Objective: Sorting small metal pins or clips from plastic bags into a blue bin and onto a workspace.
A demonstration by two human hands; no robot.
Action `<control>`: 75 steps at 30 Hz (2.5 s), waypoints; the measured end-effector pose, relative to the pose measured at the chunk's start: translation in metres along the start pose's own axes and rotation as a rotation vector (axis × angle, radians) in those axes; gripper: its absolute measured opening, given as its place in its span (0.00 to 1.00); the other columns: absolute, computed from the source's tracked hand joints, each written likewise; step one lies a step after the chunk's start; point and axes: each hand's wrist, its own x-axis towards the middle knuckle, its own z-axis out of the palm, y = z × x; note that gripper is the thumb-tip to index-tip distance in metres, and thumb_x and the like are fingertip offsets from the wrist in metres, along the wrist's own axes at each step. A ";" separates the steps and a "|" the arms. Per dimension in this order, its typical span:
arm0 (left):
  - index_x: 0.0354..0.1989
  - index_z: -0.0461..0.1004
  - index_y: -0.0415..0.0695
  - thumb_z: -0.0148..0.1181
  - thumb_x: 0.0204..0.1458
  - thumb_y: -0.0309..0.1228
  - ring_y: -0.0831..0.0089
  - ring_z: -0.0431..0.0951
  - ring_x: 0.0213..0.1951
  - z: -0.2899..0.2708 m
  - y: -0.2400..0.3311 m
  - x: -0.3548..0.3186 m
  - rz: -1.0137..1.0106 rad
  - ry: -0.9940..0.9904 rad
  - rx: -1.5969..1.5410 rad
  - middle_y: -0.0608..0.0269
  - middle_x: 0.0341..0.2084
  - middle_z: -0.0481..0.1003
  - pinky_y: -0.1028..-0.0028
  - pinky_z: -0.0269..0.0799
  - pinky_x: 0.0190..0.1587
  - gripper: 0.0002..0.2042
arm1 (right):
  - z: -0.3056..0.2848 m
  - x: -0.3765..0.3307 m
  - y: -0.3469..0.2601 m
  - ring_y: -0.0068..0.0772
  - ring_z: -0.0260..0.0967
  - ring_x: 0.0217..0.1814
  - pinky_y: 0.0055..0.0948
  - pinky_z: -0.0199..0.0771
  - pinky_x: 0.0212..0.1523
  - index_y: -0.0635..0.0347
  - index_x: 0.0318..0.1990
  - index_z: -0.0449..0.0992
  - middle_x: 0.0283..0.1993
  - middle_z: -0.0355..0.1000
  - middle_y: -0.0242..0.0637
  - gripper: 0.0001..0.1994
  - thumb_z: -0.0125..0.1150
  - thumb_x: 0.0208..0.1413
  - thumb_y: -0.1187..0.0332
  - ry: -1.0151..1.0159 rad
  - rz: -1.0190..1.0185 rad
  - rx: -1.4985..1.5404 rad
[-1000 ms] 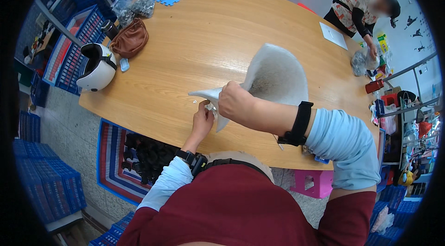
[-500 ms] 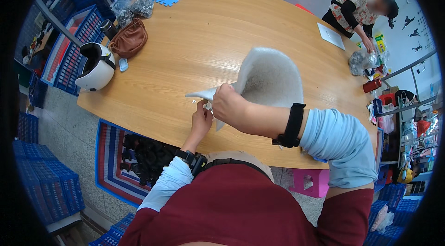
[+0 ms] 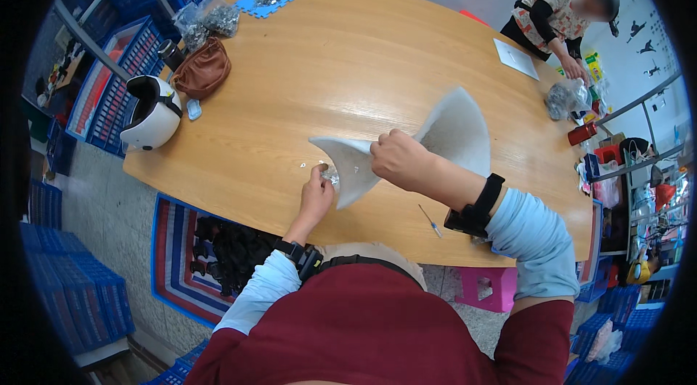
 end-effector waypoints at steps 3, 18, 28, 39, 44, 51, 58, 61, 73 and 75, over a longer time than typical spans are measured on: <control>0.43 0.61 0.40 0.46 0.44 0.23 0.59 0.72 0.21 0.000 0.001 0.000 -0.026 -0.015 -0.007 0.52 0.16 0.70 0.66 0.65 0.24 0.15 | -0.005 -0.002 -0.003 0.30 0.63 0.34 0.26 0.62 0.31 0.56 0.17 0.72 0.28 0.65 0.32 0.04 0.52 0.38 0.70 -0.059 0.037 0.054; 0.37 0.61 0.38 0.48 0.44 0.23 0.58 0.71 0.18 0.000 -0.001 -0.002 -0.022 -0.022 -0.004 0.50 0.14 0.69 0.65 0.64 0.21 0.10 | -0.033 0.026 -0.046 0.27 0.59 0.31 0.23 0.53 0.25 0.54 0.18 0.74 0.25 0.63 0.30 0.04 0.54 0.34 0.67 -0.079 0.044 -0.250; 0.37 0.62 0.38 0.49 0.45 0.23 0.73 0.70 0.16 -0.017 -0.012 -0.002 -0.077 -0.005 0.017 0.57 0.13 0.69 0.75 0.64 0.20 0.10 | 0.041 -0.067 0.002 0.35 0.63 0.33 0.31 0.63 0.30 0.58 0.17 0.71 0.24 0.64 0.34 0.04 0.55 0.33 0.68 0.118 0.418 0.291; 0.34 0.66 0.39 0.57 0.40 0.30 0.66 0.73 0.21 -0.020 -0.112 0.025 -0.249 0.088 0.193 0.58 0.16 0.72 0.71 0.68 0.26 0.13 | 0.155 -0.075 -0.017 0.43 0.65 0.30 0.36 0.66 0.33 0.60 0.21 0.72 0.25 0.66 0.42 0.11 0.57 0.32 0.61 0.250 1.130 0.899; 0.33 0.67 0.38 0.57 0.39 0.31 0.61 0.72 0.28 -0.014 -0.113 0.052 -0.289 0.011 0.308 0.54 0.21 0.72 0.67 0.67 0.32 0.13 | 0.158 -0.033 -0.001 0.45 0.65 0.34 0.35 0.66 0.36 0.61 0.26 0.73 0.30 0.67 0.44 0.14 0.59 0.33 0.60 0.199 1.197 0.972; 0.27 0.66 0.39 0.56 0.41 0.31 0.60 0.71 0.27 -0.020 -0.128 0.067 -0.223 -0.103 0.425 0.53 0.22 0.71 0.65 0.65 0.29 0.09 | 0.177 -0.024 -0.004 0.43 0.62 0.43 0.35 0.64 0.40 0.62 0.36 0.71 0.40 0.66 0.44 0.18 0.62 0.36 0.62 0.610 1.083 0.870; 0.26 0.68 0.39 0.55 0.44 0.28 0.70 0.70 0.21 -0.031 -0.152 0.064 -0.301 0.053 0.237 0.59 0.18 0.71 0.73 0.66 0.26 0.06 | 0.199 -0.057 -0.085 0.18 0.63 0.24 0.19 0.64 0.27 0.63 0.31 0.72 0.23 0.68 0.31 0.09 0.57 0.44 0.68 0.607 1.279 1.660; 0.27 0.68 0.39 0.55 0.45 0.28 0.81 0.67 0.20 -0.042 -0.114 0.065 -0.339 0.003 0.015 0.67 0.17 0.70 0.80 0.65 0.23 0.06 | 0.174 -0.053 -0.102 0.17 0.65 0.27 0.19 0.65 0.28 0.63 0.32 0.72 0.25 0.69 0.30 0.09 0.55 0.47 0.66 0.492 1.227 2.037; 0.26 0.72 0.40 0.58 0.41 0.23 0.77 0.71 0.20 0.039 0.134 0.035 0.431 -0.875 0.126 0.63 0.18 0.70 0.80 0.65 0.22 0.03 | 0.126 -0.057 -0.084 0.26 0.67 0.33 0.22 0.70 0.31 0.61 0.42 0.65 0.35 0.68 0.35 0.25 0.38 0.54 0.46 0.354 0.497 2.865; 0.27 0.73 0.40 0.58 0.41 0.23 0.74 0.71 0.20 0.054 0.146 0.030 0.580 -0.942 0.210 0.61 0.20 0.71 0.78 0.66 0.23 0.04 | 0.126 -0.067 -0.092 0.23 0.65 0.28 0.19 0.66 0.24 0.59 0.38 0.67 0.30 0.67 0.32 0.24 0.37 0.54 0.46 0.436 0.599 2.890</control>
